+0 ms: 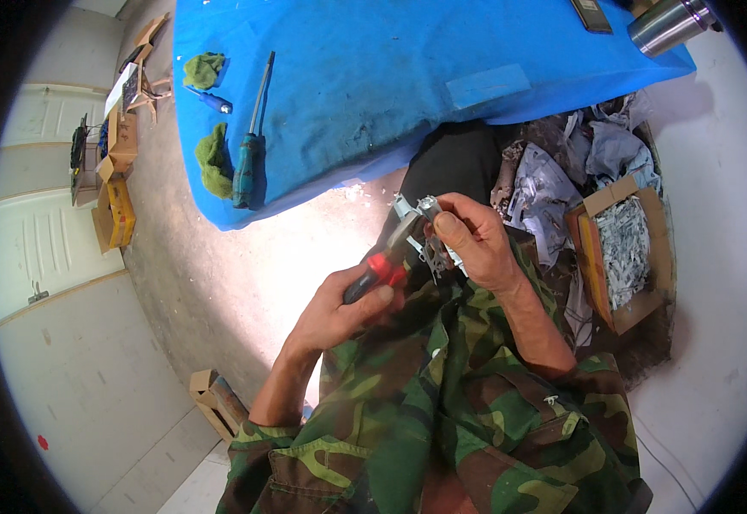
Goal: The person uses a screwdriver and pliers to manipulate a small metal assembly, inserting a component and tightening it while working over a table covered with metal scraps.
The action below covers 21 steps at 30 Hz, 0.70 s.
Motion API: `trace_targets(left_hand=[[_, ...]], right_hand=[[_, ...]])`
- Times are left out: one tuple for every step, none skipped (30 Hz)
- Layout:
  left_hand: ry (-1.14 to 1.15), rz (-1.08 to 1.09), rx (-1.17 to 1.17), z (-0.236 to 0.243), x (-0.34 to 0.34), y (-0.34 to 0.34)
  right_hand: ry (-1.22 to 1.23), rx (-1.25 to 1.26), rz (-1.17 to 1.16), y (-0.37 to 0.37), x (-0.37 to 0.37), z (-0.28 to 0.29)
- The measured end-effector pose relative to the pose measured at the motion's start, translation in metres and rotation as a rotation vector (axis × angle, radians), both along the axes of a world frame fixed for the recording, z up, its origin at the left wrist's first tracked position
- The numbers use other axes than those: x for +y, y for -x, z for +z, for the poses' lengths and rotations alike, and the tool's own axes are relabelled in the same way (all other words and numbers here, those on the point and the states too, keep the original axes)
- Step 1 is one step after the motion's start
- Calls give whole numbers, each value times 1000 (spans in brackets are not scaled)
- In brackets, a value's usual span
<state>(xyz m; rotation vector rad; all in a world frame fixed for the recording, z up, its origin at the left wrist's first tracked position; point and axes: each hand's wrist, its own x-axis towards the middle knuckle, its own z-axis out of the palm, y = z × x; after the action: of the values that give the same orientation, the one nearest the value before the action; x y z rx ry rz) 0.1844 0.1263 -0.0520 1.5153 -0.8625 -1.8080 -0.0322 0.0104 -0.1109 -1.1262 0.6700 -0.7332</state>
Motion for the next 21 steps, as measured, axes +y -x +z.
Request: trace_targets(left_hand=[[2, 10, -3, 0, 0, -1], [6, 19, -5, 0, -1, -1], [10, 28, -8, 1, -2, -2], [11, 11, -8, -1, -2, -4], [12, -5, -8, -4, -1, -7], [13, -21, -9, -6, -1, -8], [16, -19, -16, -5, -1, -8], [18, -18, -24, -3, -3, -7], [20, -16, -32, -1, -4, -6], [43, -30, -111, 1, -5, -5], [67, -43, -188, 4, -7, -3], [90, -57, -266, 5, -7, -3], [112, -96, -366, 5, -8, -3], [133, -136, -467, 5, -8, -4], [154, -176, -568, 5, -9, -5], [220, -173, -673, 6, -8, -3], [285, -169, -777, 8, -8, 0], [352, -164, -881, 10, -7, 2], [351, -180, -917, 10, -7, 1], [350, -197, -952, 11, -8, 1], [350, -215, -987, 11, -8, 0]], right_hand=[[-44, -9, -14, -1, 1, 7], [-86, -17, -29, -1, 1, 12], [-66, 4, -15, 0, 0, 12], [-47, 25, -1, 1, -2, 11], [-27, 46, 14, 2, -3, 10], [-13, 69, 19, 2, -4, 10], [1, 93, 25, 2, -6, 9], [14, 116, 30, 2, -6, 9], [63, 147, 11, 2, -7, 10], [112, 177, -8, 1, -7, 12], [161, 209, -26, 0, -7, 13], [235, 232, -53, -1, -8, 12], [310, 254, -80, -3, -8, 10], [384, 275, -107, -4, -9, 9], [406, 296, -106, -4, -10, 11], [428, 318, -105, -4, -11, 14], [452, 339, -103, -4, -12, 17], [470, 359, -99, -4, -13, 18], [488, 379, -96, -4, -13, 18], [506, 399, -93, -4, -14, 18], [522, 395, -114, -5, -14, 19]])
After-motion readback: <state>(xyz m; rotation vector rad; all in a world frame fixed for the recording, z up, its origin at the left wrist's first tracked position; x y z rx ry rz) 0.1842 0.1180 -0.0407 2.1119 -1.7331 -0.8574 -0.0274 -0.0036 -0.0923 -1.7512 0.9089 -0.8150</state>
